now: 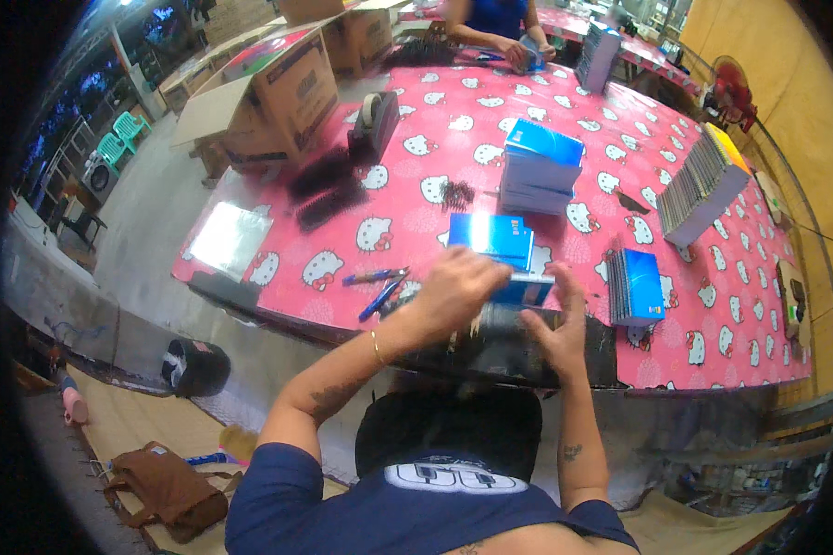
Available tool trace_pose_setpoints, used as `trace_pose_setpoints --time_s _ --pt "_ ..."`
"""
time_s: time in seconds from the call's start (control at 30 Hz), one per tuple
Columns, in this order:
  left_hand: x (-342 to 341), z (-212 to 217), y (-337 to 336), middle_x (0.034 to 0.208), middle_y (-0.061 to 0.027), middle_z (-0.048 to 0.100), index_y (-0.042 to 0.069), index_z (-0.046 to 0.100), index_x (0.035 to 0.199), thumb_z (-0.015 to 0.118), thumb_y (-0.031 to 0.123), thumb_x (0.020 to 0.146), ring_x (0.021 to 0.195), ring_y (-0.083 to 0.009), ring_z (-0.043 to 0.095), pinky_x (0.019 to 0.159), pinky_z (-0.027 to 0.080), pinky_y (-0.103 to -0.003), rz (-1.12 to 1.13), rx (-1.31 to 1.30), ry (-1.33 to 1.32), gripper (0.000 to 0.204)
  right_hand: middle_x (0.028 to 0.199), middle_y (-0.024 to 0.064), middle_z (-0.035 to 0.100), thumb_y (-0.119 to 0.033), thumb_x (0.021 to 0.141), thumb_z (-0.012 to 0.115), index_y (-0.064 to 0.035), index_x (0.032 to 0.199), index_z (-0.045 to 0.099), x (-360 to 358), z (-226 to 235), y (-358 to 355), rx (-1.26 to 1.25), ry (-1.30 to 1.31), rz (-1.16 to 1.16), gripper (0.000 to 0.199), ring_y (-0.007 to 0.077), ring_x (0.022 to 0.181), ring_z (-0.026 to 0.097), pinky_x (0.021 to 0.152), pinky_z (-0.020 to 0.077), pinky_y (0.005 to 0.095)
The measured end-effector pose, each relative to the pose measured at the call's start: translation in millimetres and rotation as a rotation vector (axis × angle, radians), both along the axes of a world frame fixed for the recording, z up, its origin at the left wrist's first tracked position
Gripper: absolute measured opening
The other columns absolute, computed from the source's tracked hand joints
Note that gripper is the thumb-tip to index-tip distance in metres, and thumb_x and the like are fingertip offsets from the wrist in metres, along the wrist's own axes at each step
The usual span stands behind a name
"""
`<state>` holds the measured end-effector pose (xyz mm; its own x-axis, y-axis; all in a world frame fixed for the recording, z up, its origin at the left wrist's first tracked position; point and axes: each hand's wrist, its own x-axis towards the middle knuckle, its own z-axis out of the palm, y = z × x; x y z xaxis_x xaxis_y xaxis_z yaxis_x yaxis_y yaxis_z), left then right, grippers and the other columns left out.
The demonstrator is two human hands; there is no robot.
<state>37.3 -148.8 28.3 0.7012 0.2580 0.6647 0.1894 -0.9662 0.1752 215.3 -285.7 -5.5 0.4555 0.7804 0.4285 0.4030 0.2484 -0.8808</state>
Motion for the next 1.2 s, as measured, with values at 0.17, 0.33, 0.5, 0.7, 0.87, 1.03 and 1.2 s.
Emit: trace_pose_setpoints --time_s 0.17,0.33,0.5,0.7,0.87,1.03,1.2 --pt "-2.4 -40.6 -37.7 0.134 -0.0159 0.055 0.013 0.065 0.123 0.071 0.007 0.083 0.126 -0.0337 0.052 0.109 0.040 -0.049 0.106 -0.257 -0.133 0.042 0.109 0.0073 0.063 0.002 0.082 0.074 -0.0060 0.126 0.056 -13.4 -40.0 -4.9 -0.123 0.217 0.111 0.048 0.0167 0.106 0.059 0.096 0.0457 0.0308" --pt "-7.0 -65.7 -47.8 0.131 -0.0187 0.050 0.014 0.059 0.133 0.061 -0.006 0.081 0.122 -0.0378 0.052 0.103 0.043 -0.047 0.031 -0.690 -0.188 0.056 0.106 0.0055 0.063 0.000 0.083 0.072 -0.0047 0.114 0.061 -12.3 -36.9 -5.2 -0.150 0.203 0.183 0.033 0.0165 0.105 0.059 0.096 0.0447 0.0308" --pt "-10.4 -66.0 -46.9 0.127 -0.0190 0.052 0.012 0.053 0.141 0.061 0.001 0.088 0.120 -0.0346 0.053 0.105 0.043 -0.043 -0.144 -0.770 -0.074 0.055 0.100 0.0071 0.071 0.000 0.085 0.072 0.0007 0.108 0.070 -2.9 -28.4 -14.1 -0.287 0.240 0.167 0.022 0.0133 0.097 0.064 0.089 0.0485 0.0283" --pt "-113.1 -41.8 205.2 0.143 -0.0216 0.050 0.002 0.049 0.142 0.068 0.024 0.084 0.132 -0.0382 0.047 0.113 0.037 -0.046 0.625 -0.044 -0.143 0.065 0.098 0.0031 0.072 0.002 0.088 0.070 0.0009 0.109 0.072 -3.7 -37.9 -32.5 -0.228 0.274 0.177 0.021 0.0096 0.091 0.064 0.084 0.0494 0.0253" --pt "-153.1 -68.6 240.3 0.125 -0.0229 0.061 -0.001 0.056 0.129 0.060 0.020 0.088 0.119 -0.0393 0.056 0.103 0.045 -0.048 0.853 -0.198 0.379 0.046 0.097 0.0013 0.071 0.003 0.088 0.072 0.0007 0.109 0.072 -1.6 -44.9 -30.1 -0.207 0.367 0.166 0.021 0.0067 0.086 0.061 0.079 0.0480 0.0225" --pt "-120.1 -74.1 180.8 0.114 -0.0176 0.066 0.001 0.063 0.117 0.053 0.010 0.091 0.110 -0.0347 0.063 0.097 0.050 -0.045 0.685 0.113 0.118 0.030 0.098 0.0016 0.070 0.002 0.087 0.072 0.0019 0.110 0.070 6.5 -39.8 -32.1 -0.252 0.411 0.183 0.023 0.0081 0.089 0.062 0.082 0.0491 0.0228" --pt "-129.3 -73.6 158.9 0.108 -0.0155 0.067 0.002 0.064 0.115 0.058 0.011 0.091 0.107 -0.0328 0.064 0.094 0.050 -0.042 0.708 0.303 0.146 0.026 0.105 0.0054 0.072 0.003 0.087 0.071 0.0008 0.112 0.071 -1.1 -31.8 -22.0 -0.258 0.416 0.278 0.025 0.0098 0.093 0.063 0.084 0.0489 0.0252"
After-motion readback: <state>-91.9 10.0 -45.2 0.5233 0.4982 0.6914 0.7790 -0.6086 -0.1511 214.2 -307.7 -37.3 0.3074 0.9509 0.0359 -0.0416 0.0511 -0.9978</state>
